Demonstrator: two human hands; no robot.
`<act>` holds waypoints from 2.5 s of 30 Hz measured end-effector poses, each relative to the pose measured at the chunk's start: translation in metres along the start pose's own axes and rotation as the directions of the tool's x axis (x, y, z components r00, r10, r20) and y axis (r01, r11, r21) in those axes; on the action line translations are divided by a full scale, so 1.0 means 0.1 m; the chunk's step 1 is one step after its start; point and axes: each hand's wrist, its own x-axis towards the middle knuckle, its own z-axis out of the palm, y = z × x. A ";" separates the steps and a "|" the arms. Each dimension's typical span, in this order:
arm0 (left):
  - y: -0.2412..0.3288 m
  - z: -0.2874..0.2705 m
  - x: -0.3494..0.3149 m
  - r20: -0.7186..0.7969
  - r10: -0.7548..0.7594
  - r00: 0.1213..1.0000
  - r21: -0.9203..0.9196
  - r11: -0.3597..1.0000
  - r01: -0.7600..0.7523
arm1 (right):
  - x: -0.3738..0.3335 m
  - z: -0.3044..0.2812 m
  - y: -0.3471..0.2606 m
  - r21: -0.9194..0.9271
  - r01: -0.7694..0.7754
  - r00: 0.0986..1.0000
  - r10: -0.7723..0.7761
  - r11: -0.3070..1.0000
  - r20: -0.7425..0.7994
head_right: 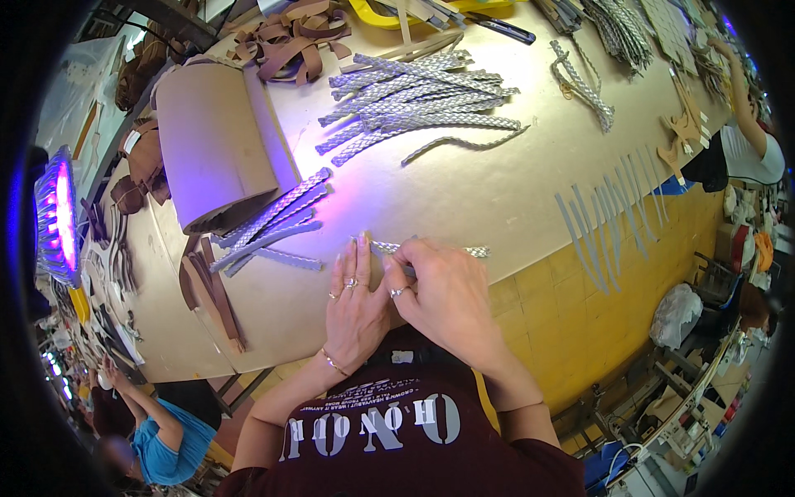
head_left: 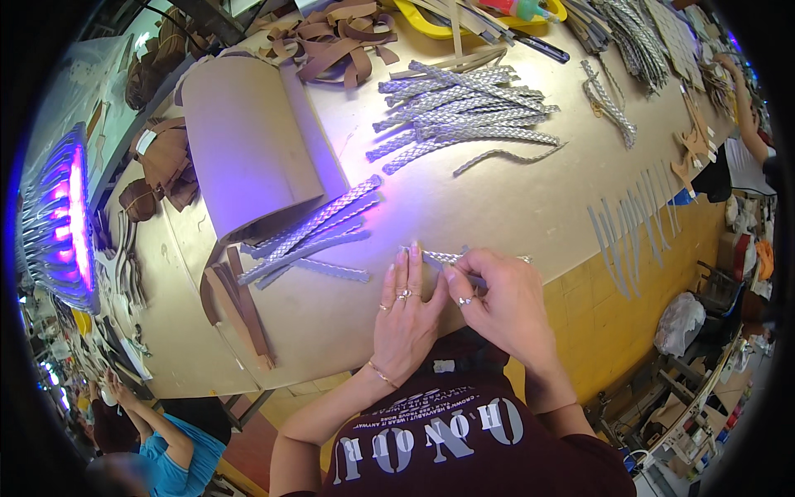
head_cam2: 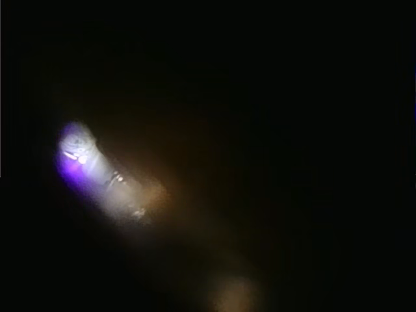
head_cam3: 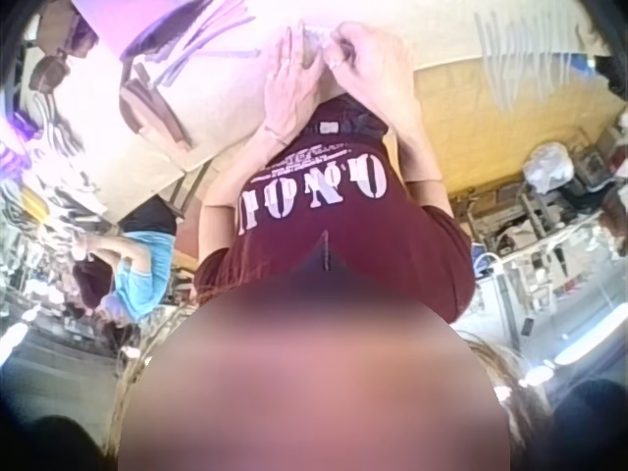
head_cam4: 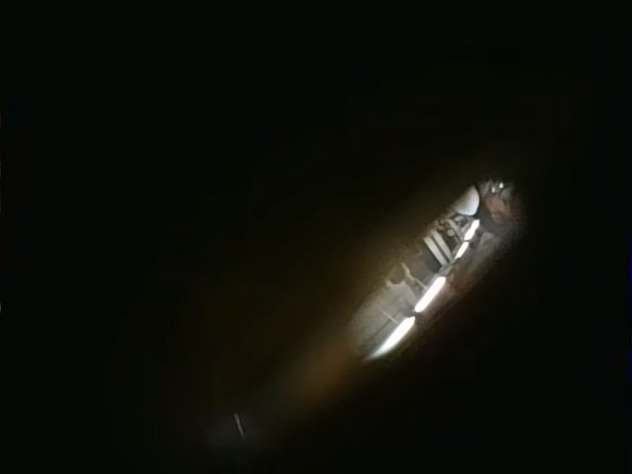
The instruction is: The person braids multiple short silver cords by hand on a workbench, repeatedly picking up, aligning, and twisting strands into uniform braids. The person places finished braids into a growing pile on the table.
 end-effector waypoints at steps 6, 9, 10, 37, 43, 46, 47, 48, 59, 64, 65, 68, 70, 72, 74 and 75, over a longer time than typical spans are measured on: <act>-0.01 0.02 0.00 -0.015 0.003 1.000 0.019 1.000 -0.002 | 0.04 -0.02 0.24 0.116 -0.104 0.994 0.098 0.988 0.058; 0.00 0.02 0.00 -0.006 -0.005 1.000 0.051 0.999 0.006 | 0.02 0.01 0.34 0.040 -0.079 0.996 0.077 0.996 0.049; 0.01 0.02 -0.01 0.009 -0.010 1.000 0.073 0.997 0.009 | 0.01 0.01 0.35 0.016 -0.092 0.994 0.091 0.996 0.057; 0.14 -0.01 0.05 0.031 -0.048 0.998 0.156 0.987 0.043 | 0.04 0.11 0.37 -0.101 0.011 0.999 -0.016 0.995 -0.051; 0.17 -0.03 0.08 0.045 -0.048 0.998 0.203 0.978 0.038 | -0.08 -0.05 0.46 -0.084 -0.247 0.969 0.245 0.965 -0.027; 0.17 -0.04 0.08 0.058 -0.044 0.997 0.223 0.974 0.030 | -0.11 -0.16 0.52 -0.034 -0.257 0.966 0.258 0.966 0.014; 0.17 -0.05 0.08 0.052 -0.039 0.998 0.227 0.974 0.026 | -0.11 -0.18 0.53 -0.013 -0.238 0.971 0.238 0.971 0.014; 0.17 -0.05 0.08 0.063 -0.038 0.997 0.234 0.972 0.022 | -0.11 -0.20 0.54 -0.015 -0.268 0.963 0.268 0.963 0.037; 0.21 -0.05 0.10 0.070 -0.041 0.997 0.241 0.970 0.023 | -0.06 -0.20 0.51 -0.076 -0.258 0.963 0.263 0.963 0.057; 0.30 0.01 0.09 0.017 -0.098 0.995 0.194 0.977 0.092 | -0.06 -0.18 0.51 -0.117 -0.241 0.969 0.246 0.963 0.027; 0.32 0.03 0.08 -0.001 -0.105 0.995 0.223 0.969 0.102 | -0.06 -0.18 0.51 -0.121 -0.222 0.974 0.226 0.968 0.020; 0.32 0.09 0.10 0.021 -0.038 0.999 0.236 0.971 0.032 | -0.05 -0.18 0.52 -0.130 -0.193 0.981 0.195 0.973 0.009; 0.30 0.14 0.13 0.082 -0.007 0.997 0.111 0.994 -0.002 | -0.04 -0.18 0.53 -0.124 -0.174 0.984 0.177 0.977 0.006; 0.26 0.14 0.11 0.093 -0.018 0.996 -0.038 0.999 0.021 | -0.02 -0.14 0.52 -0.108 -0.153 0.987 0.157 0.982 0.029; 0.21 0.09 0.02 0.092 -0.083 0.992 -0.210 0.972 0.101 | 0.00 -0.07 0.48 -0.109 -0.090 0.994 0.096 0.990 0.046; 0.18 0.05 -0.04 0.086 -0.107 0.990 -0.199 0.972 0.123 | 0.02 -0.01 0.44 -0.117 -0.038 0.998 0.044 0.992 0.052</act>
